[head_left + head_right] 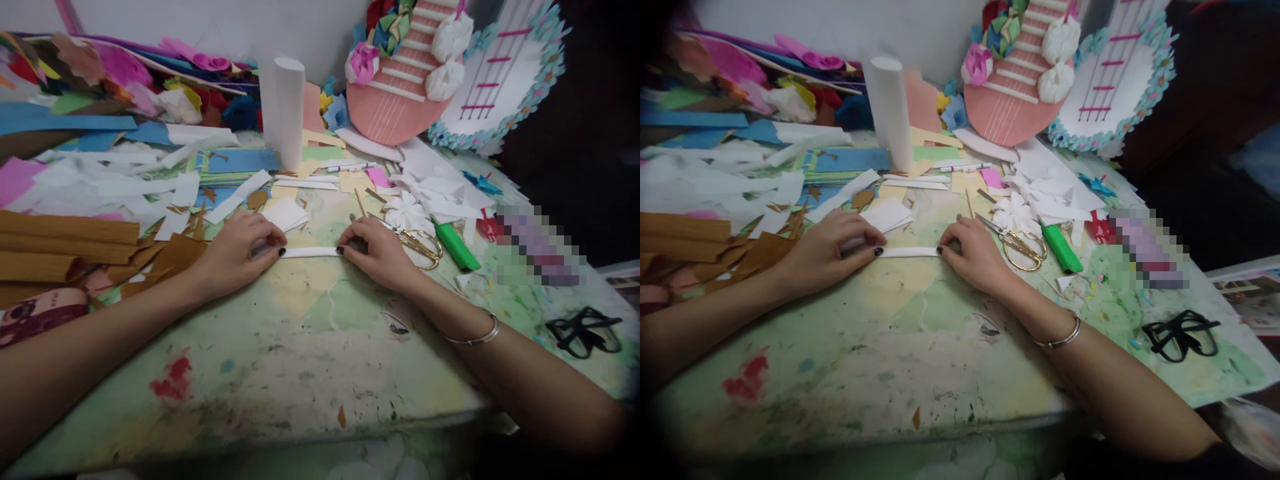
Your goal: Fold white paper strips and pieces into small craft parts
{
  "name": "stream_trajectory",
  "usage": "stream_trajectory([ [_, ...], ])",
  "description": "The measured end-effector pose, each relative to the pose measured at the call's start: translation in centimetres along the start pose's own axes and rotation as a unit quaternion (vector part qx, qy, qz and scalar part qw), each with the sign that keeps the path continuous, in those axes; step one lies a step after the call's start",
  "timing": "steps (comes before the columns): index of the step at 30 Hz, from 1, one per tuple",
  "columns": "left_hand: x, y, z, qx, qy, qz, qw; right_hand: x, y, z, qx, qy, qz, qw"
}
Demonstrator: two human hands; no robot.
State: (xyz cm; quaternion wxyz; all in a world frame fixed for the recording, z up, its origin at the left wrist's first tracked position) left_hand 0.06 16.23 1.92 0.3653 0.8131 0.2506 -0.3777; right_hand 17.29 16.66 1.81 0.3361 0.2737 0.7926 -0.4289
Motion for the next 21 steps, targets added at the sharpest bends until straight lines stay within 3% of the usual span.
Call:
stream_trajectory([
  [10, 0.9, -0.4, 0.1, -0.009, -0.045, 0.008, 0.999, 0.0, -0.9, 0.2, -0.024, -0.028, -0.043, 0.998],
  [21, -0.3, 0.2, 0.4, -0.035, -0.01, 0.066, 0.997, -0.2, -0.1, 0.4, 0.025, -0.018, -0.118, 0.992],
])
Point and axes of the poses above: each hand's wrist, its own z-axis away from the middle knuckle, its own x-axis out of the palm, y = z × x, the point moved 10 cm from there along -z, towards the middle knuckle, and after that the axes turned 11 degrees about y, right-handed, at the moved point
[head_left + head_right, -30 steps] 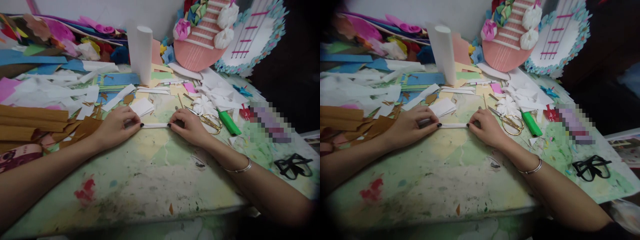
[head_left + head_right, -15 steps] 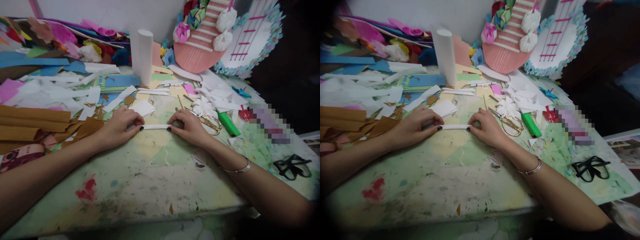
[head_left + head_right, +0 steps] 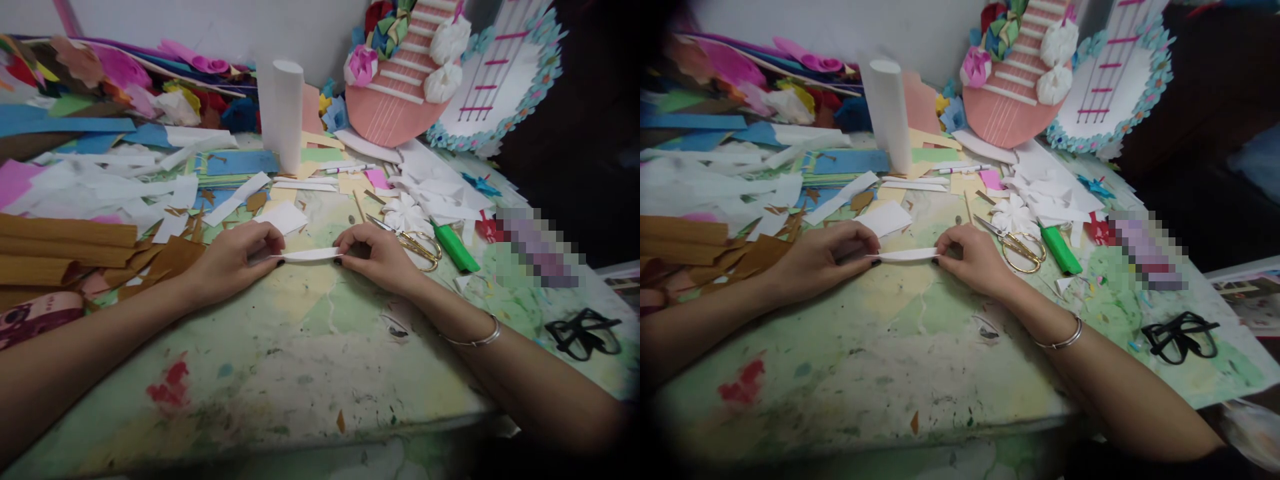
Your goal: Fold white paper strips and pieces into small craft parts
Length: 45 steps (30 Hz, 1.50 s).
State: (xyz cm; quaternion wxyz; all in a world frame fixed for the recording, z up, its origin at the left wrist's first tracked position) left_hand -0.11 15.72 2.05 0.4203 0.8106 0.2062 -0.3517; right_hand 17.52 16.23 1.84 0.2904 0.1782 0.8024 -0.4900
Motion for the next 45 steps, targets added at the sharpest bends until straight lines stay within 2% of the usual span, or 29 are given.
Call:
stream_trajectory([
  [5, -0.3, 0.8, 0.2, 0.034, 0.002, 0.041, 0.999, 0.2, 1.6, 0.2, 0.094, 0.004, -0.095, 0.991],
  [8, -0.5, 1.8, 0.4, 0.078, 0.011, 0.065, 0.995, 0.0, 1.9, 0.3, 0.115, 0.02, -0.132, 0.984],
  [10, -0.5, 2.2, 0.5, 0.092, 0.011, 0.067, 0.993, -0.3, 1.6, 0.3, 0.105, 0.03, -0.13, 0.985],
  [13, 0.0, 2.3, 0.6, 0.1, -0.006, 0.057, 0.993, -0.5, 0.3, 0.3, 0.047, 0.024, -0.105, 0.993],
  [17, 0.9, 2.9, 0.9, 0.138, -0.04, 0.044, 0.989, 0.0, -1.7, 0.5, -0.055, -0.009, -0.063, 0.996],
  [22, 1.4, 2.8, 1.3, 0.167, -0.037, 0.026, 0.985, 1.2, -2.7, 1.0, -0.117, -0.067, -0.022, 0.991],
  [29, 1.0, 3.0, 1.4, 0.169, -0.037, 0.019, 0.985, 1.5, -2.6, 1.3, -0.142, -0.084, -0.004, 0.986],
  [36, 0.5, 2.5, 1.6, 0.132, -0.033, 0.026, 0.99, 0.7, -2.9, 1.3, -0.161, -0.04, -0.025, 0.986],
  [41, 0.4, 2.8, 1.4, 0.118, -0.034, 0.039, 0.992, 0.4, -2.5, 1.1, -0.123, -0.028, -0.046, 0.991],
  [45, -0.3, 3.0, 1.1, 0.116, -0.007, 0.066, 0.991, 0.1, -2.1, 0.9, -0.078, -0.022, -0.086, 0.993],
])
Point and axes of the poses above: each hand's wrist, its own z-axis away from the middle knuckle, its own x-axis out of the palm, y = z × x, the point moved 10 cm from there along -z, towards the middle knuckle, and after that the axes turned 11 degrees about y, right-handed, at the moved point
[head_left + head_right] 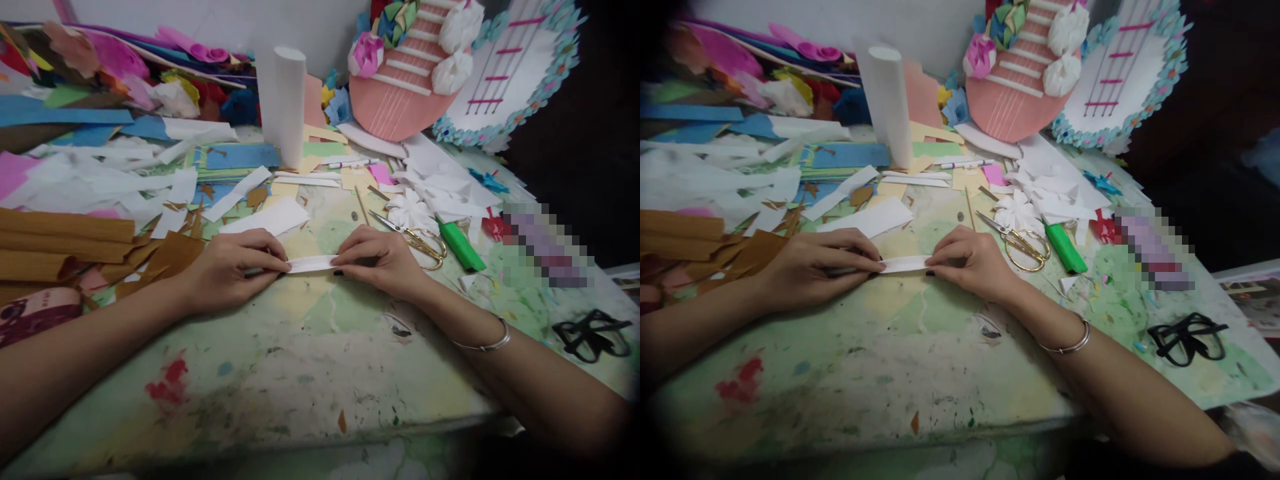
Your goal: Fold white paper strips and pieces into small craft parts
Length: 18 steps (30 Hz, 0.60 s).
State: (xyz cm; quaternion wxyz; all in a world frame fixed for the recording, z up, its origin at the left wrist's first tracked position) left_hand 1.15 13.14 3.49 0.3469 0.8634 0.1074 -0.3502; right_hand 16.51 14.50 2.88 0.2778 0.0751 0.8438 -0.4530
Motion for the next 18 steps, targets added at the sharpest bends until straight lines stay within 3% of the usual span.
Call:
stream_trajectory([
  [5, -1.1, -0.4, -0.1, -0.025, 0.042, 0.026, 0.998, -0.7, 0.6, 0.0, 0.057, 0.043, -0.054, 0.996],
  [13, -0.9, -3.3, 0.7, -0.184, 0.049, 0.066, 0.979, -1.6, 1.6, 0.2, 0.099, 0.099, -0.039, 0.989],
  [18, -0.2, -2.8, 0.2, -0.142, 0.031, 0.055, 0.988, -0.9, 1.2, 0.2, 0.077, 0.07, -0.008, 0.995],
])
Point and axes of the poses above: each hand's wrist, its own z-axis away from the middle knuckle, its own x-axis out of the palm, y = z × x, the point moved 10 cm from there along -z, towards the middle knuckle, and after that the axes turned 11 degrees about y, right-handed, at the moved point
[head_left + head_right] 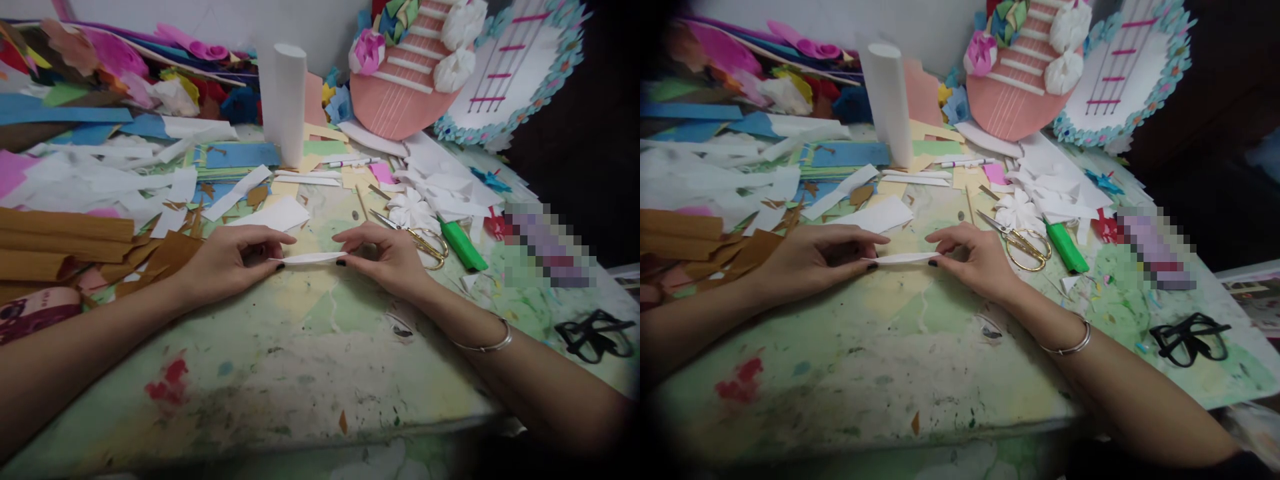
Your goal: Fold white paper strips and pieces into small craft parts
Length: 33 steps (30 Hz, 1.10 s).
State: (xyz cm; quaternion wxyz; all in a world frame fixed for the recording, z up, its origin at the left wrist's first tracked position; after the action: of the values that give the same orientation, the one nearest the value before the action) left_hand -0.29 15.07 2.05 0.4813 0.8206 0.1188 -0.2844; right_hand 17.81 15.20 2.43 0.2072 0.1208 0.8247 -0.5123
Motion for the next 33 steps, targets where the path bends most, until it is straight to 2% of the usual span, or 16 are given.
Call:
stream_trajectory([
  [3, 0.9, 0.9, -0.1, 0.035, -0.024, -0.058, 0.997, 0.5, -0.6, 0.1, -0.038, -0.014, 0.039, 0.998],
  [5, 1.2, 1.0, -0.1, 0.033, -0.026, -0.072, 0.997, 0.8, -0.8, 0.1, -0.05, -0.022, 0.049, 0.997],
  [10, 0.6, 0.8, -0.1, 0.024, 0.02, -0.051, 0.998, 0.8, -0.4, 0.0, -0.017, -0.02, 0.048, 0.999],
  [15, 0.0, 2.0, 0.1, 0.088, 0.057, -0.062, 0.993, 0.6, 0.0, 0.0, 0.013, -0.019, 0.056, 0.998],
  [18, 0.0, 2.9, 0.4, 0.123, 0.065, -0.058, 0.989, 0.8, -0.8, 0.0, -0.028, -0.023, 0.069, 0.997],
  [24, 0.6, 3.7, 0.8, 0.159, 0.045, -0.061, 0.984, 2.0, -3.0, 0.8, -0.134, -0.053, 0.095, 0.985],
  [30, 1.7, 3.9, 0.9, 0.159, 0.0, -0.085, 0.984, 2.0, -3.1, 1.0, -0.157, -0.028, 0.1, 0.982],
  [33, 2.0, 4.2, 1.0, 0.178, -0.009, -0.069, 0.982, 2.0, -3.6, 1.2, -0.188, -0.024, 0.11, 0.976],
])
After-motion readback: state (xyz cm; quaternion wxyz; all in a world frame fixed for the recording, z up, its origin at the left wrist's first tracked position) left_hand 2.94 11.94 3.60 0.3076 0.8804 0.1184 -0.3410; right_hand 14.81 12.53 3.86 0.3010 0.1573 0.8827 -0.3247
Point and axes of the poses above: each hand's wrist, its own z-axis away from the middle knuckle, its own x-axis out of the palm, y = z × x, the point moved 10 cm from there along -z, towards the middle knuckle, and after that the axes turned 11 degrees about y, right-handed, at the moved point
